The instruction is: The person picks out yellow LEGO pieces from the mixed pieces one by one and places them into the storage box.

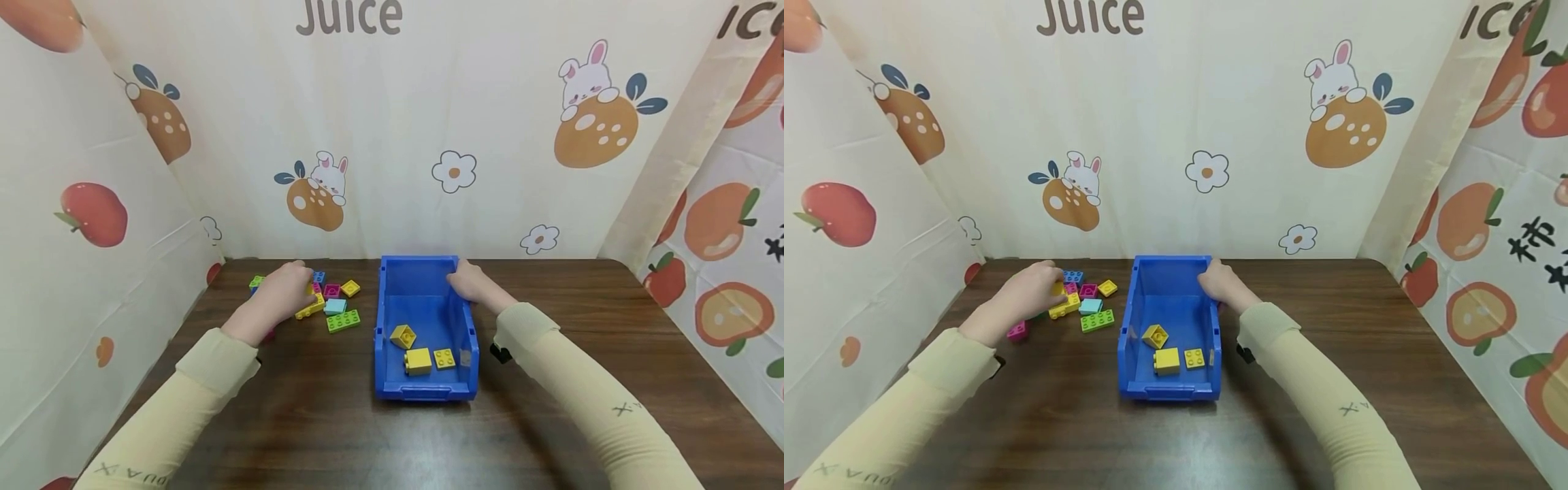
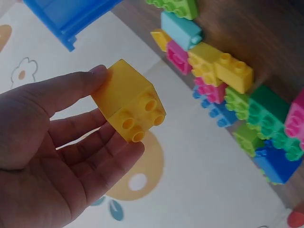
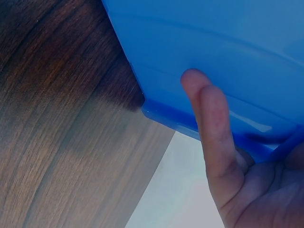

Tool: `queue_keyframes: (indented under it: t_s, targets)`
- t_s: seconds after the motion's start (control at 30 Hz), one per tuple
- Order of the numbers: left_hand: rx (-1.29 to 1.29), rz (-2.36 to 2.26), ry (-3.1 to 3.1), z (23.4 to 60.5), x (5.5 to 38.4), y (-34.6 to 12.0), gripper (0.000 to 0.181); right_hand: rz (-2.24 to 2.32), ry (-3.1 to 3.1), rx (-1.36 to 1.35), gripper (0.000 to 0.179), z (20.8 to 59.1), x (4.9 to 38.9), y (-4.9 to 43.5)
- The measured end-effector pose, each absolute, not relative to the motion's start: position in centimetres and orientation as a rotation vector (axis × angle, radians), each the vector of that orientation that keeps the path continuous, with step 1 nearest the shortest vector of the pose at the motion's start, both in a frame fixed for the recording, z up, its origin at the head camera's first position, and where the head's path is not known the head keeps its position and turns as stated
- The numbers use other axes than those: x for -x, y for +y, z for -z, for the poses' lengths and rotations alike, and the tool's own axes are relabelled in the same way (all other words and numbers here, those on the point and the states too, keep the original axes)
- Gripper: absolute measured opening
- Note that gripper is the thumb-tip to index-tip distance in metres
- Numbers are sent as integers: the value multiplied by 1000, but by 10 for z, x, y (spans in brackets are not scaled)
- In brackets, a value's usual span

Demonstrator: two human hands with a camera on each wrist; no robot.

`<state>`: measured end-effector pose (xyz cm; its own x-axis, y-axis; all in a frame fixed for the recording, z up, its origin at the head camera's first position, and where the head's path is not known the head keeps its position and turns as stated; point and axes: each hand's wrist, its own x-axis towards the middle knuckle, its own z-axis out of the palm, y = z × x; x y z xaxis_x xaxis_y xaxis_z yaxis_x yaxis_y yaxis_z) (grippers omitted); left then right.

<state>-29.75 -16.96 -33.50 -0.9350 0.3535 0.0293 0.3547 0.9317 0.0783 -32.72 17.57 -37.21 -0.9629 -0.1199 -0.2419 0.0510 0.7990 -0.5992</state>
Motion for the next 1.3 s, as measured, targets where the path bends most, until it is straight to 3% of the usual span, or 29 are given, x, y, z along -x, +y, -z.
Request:
queue_keyframes:
  t_s: [0.5,0.9,1.3]
  targets:
    - [666,113,-2996,307,292,-131,41,922,2721,58,54,371,327,176]
    - [825,110,-2924,287,286,-97,34,926,2712,58,55,372,327,177]
    - [946,81,-2868,287,285,-67,36,918,2717,71,55,372,328,177]
